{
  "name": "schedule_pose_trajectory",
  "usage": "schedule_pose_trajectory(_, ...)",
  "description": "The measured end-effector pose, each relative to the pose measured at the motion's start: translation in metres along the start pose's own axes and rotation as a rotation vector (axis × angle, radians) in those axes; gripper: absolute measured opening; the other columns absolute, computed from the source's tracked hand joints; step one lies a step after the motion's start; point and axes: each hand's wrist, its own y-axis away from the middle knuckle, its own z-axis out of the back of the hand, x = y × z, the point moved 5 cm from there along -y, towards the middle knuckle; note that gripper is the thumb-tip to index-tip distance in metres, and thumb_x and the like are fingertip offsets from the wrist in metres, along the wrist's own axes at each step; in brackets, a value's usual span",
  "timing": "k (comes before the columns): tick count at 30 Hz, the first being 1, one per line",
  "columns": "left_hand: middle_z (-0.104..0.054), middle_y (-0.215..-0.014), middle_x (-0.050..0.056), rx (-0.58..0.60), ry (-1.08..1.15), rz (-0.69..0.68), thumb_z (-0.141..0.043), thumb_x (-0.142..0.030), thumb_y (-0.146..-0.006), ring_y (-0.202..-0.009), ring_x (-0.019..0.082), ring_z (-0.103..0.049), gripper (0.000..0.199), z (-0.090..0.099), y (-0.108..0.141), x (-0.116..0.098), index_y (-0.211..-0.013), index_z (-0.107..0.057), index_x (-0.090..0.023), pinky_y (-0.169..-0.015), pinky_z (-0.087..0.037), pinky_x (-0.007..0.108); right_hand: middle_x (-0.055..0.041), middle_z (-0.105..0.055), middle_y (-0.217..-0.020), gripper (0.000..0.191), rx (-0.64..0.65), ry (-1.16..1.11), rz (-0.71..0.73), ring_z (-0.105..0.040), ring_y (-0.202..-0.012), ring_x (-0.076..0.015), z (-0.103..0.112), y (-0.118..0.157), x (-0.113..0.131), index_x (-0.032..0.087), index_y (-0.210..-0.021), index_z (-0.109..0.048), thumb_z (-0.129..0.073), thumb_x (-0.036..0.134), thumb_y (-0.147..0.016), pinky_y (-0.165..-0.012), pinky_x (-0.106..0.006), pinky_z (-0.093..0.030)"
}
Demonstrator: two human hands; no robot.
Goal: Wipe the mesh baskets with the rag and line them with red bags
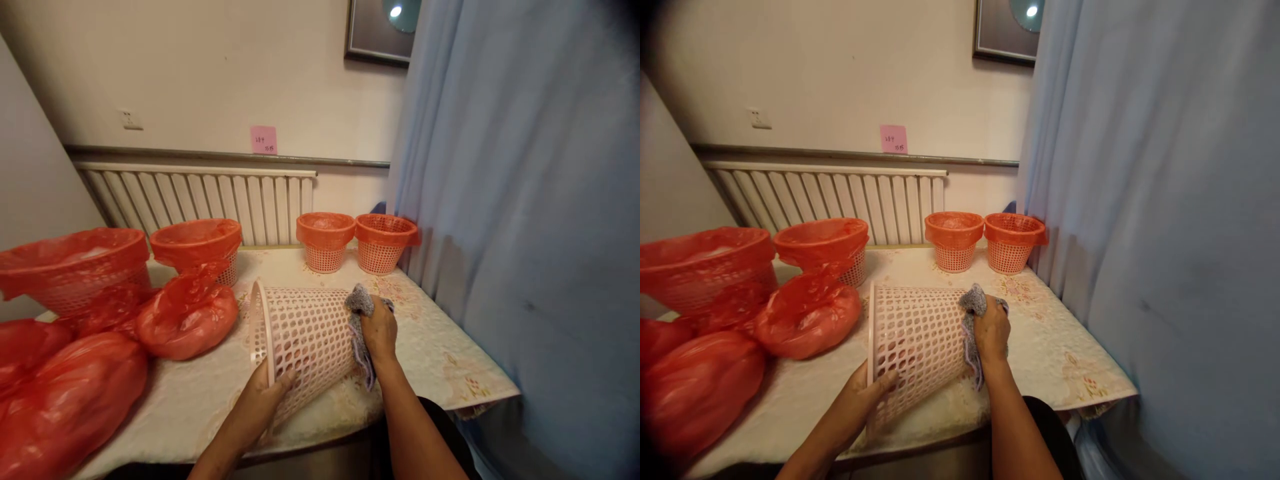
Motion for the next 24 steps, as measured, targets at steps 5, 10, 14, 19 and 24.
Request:
schedule_pose_trajectory(5,-0.061,-0.134,0.012,0.061,-0.083,-0.054,-0.058,-0.037,-0.086,-0.127,0.030,-0.052,0.050,-0.009,0.006,0.008,-0.131,-0.055,-0.016,-0.112,-0.035,0.046,-0.0082,-0.067,-0.093,0.029,0.037,-0.118,0.110,-0.058,-0.087,-0.0225,0.001,0.020,0.035,0.018,-0.102,-0.064,-0.047,0.013,-0.080,-0.075,-0.029,-0.037)
schedule_pose_trajectory(10,-0.064,-0.129,0.011,0.104,-0.183,-0.058,-0.055,-0.036,-0.086,-0.123,0.030,-0.054,0.041,-0.022,0.013,0.022,-0.120,-0.063,-0.016,-0.112,-0.034,0.045,-0.0060,-0.065,-0.089,0.034,0.120,-0.331,0.376,-0.058,-0.084,-0.0212,0.008,0.067,0.091,0.020,-0.105,-0.064,-0.049,0.014,-0.075,-0.076,-0.029,-0.043)
schedule_pose_trajectory(14,-0.069,-0.121,0.012,0.091,-0.260,-0.007,-0.056,-0.039,-0.084,-0.115,0.033,-0.059,0.040,-0.024,0.020,0.037,-0.113,-0.067,-0.014,-0.108,-0.039,0.048,-0.0061,-0.063,-0.080,0.033,0.128,-0.368,0.586,-0.056,-0.075,-0.0219,0.016,0.091,0.118,0.018,-0.106,-0.065,-0.054,0.023,-0.075,-0.071,-0.031,-0.044)
schedule_pose_trajectory(19,-0.066,-0.128,0.009,0.107,-0.259,-0.002,-0.056,-0.038,-0.084,-0.125,0.031,-0.053,0.041,-0.028,0.028,0.037,-0.118,-0.067,-0.018,-0.113,-0.034,0.045,-0.0072,-0.068,-0.097,0.032,0.122,-0.436,0.375,-0.060,-0.090,-0.0209,0.010,0.049,0.082,0.019,-0.107,-0.065,-0.047,0.017,-0.081,-0.080,-0.029,-0.044)
schedule_pose_trajectory(24,-0.069,-0.123,0.009,0.128,-0.319,-0.038,-0.055,-0.042,-0.084,-0.125,0.034,-0.053,0.042,-0.034,0.034,0.036,-0.120,-0.068,-0.023,-0.112,-0.035,0.047,-0.0083,-0.069,-0.090,0.024,0.018,-0.158,0.035,-0.060,-0.084,-0.0229,0.003,0.000,0.009,0.018,-0.095,-0.067,-0.048,0.021,-0.082,-0.073,-0.030,-0.039)
